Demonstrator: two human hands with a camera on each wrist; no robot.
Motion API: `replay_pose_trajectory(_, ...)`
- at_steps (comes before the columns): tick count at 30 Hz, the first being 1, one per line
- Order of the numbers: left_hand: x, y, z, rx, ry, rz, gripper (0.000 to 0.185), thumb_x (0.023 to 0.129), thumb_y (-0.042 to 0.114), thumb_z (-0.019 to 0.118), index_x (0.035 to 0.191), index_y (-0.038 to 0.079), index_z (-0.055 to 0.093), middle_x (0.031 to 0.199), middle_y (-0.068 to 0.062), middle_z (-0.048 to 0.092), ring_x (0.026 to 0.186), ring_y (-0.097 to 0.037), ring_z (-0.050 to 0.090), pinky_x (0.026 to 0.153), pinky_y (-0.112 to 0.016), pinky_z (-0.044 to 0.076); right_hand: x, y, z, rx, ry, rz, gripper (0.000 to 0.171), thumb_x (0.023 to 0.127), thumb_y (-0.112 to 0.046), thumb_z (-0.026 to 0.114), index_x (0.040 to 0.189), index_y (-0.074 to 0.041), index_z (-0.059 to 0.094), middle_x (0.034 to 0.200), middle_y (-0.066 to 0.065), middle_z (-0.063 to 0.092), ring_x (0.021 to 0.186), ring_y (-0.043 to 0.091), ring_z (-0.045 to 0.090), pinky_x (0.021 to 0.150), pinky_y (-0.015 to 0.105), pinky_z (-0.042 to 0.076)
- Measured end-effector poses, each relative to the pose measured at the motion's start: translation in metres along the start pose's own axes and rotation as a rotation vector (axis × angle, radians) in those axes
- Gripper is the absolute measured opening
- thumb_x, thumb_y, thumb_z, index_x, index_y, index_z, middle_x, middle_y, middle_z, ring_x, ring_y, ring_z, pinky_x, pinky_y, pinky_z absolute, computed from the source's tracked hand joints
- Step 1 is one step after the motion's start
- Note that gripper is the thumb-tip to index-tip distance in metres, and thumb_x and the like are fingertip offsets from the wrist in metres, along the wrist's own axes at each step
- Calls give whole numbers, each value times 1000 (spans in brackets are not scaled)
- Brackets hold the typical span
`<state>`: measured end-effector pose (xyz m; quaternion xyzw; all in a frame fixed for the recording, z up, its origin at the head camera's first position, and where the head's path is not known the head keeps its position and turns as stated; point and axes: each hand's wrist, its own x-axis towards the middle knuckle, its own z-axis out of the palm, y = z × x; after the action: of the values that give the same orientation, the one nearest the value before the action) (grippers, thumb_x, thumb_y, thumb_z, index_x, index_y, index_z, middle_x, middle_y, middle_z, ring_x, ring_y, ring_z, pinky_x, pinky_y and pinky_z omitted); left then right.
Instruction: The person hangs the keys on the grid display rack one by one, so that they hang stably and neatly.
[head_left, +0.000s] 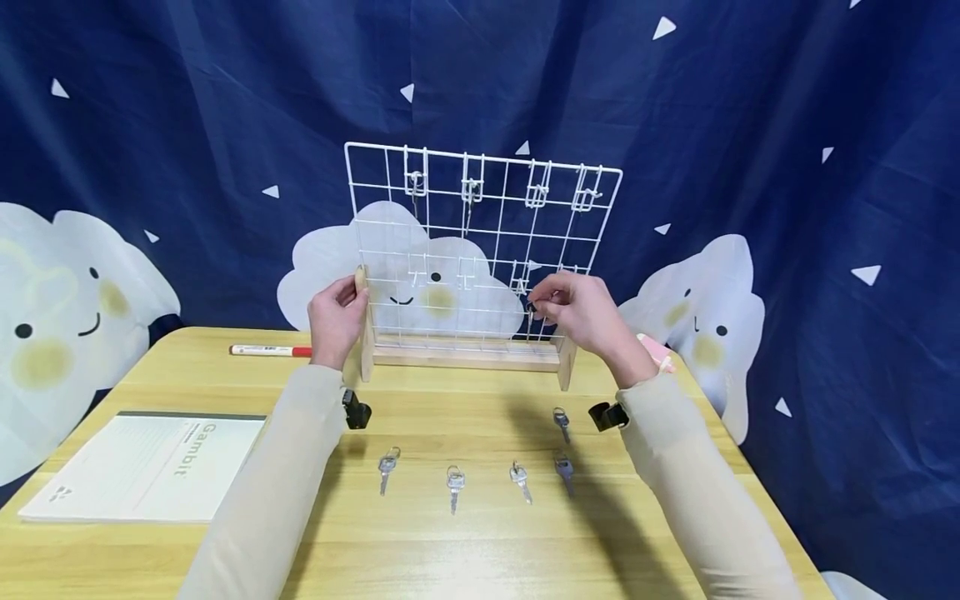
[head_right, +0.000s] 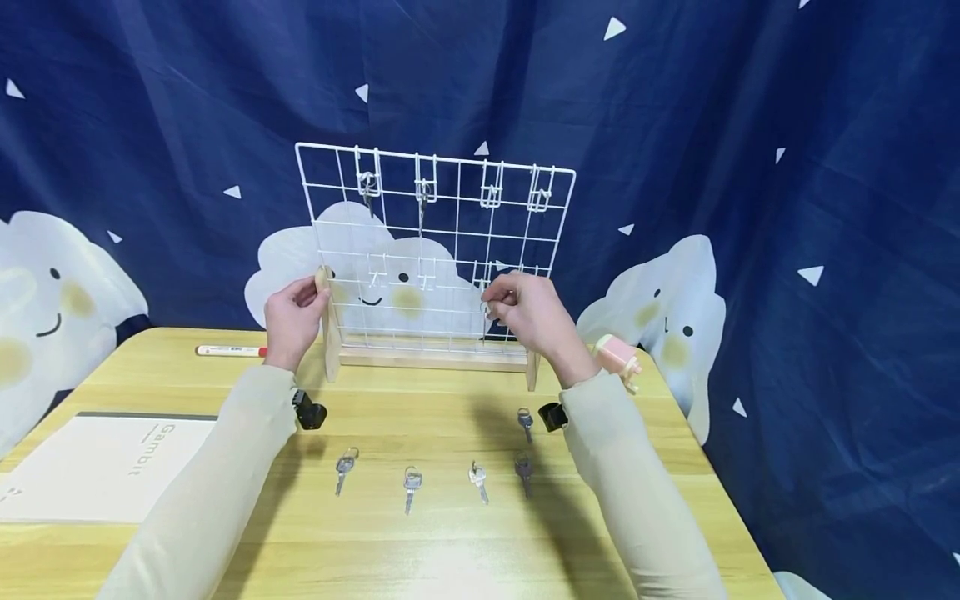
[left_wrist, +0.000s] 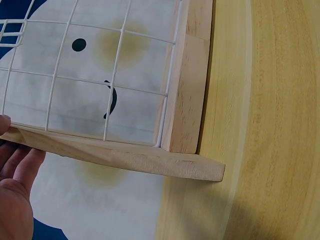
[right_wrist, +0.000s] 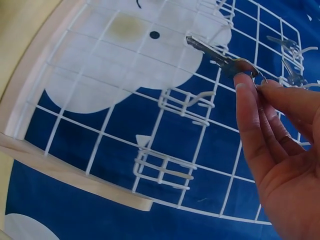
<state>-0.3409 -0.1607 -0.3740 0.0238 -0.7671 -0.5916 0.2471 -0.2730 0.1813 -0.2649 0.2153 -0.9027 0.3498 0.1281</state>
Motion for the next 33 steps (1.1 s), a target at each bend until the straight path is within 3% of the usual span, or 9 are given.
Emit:
replay_pose_trajectory(14,0,-3,1,2,-11,-22,37,96,12,63,131,0,62,127,-17,63,115,-25,61,96,-28,50,20,-18,-21,8,64,24,14,93,5,61,98,-1,72,93,10,71,80,22,70,73,30,59)
replay_pose_trajectory(25,-1,0,1,6,-1,9,36,96,11,64,130,-1,62,125,-18,64,114,-24,62,96,-28,51,37,-41,-44,-26,186,15,20,92,8,57,100,-2,72,91,9,70,80,20,71,74,31,59)
replay_pose_trajectory(33,0,-2,0,13,0,4,37,96,11,64,131,-1,62,126,-18,63,114,-24,61,96,-29,51,53,-54,-53,-31,264,69,20,93,3,56,101,-2,74,91,8,69,80,18,71,77,27,59)
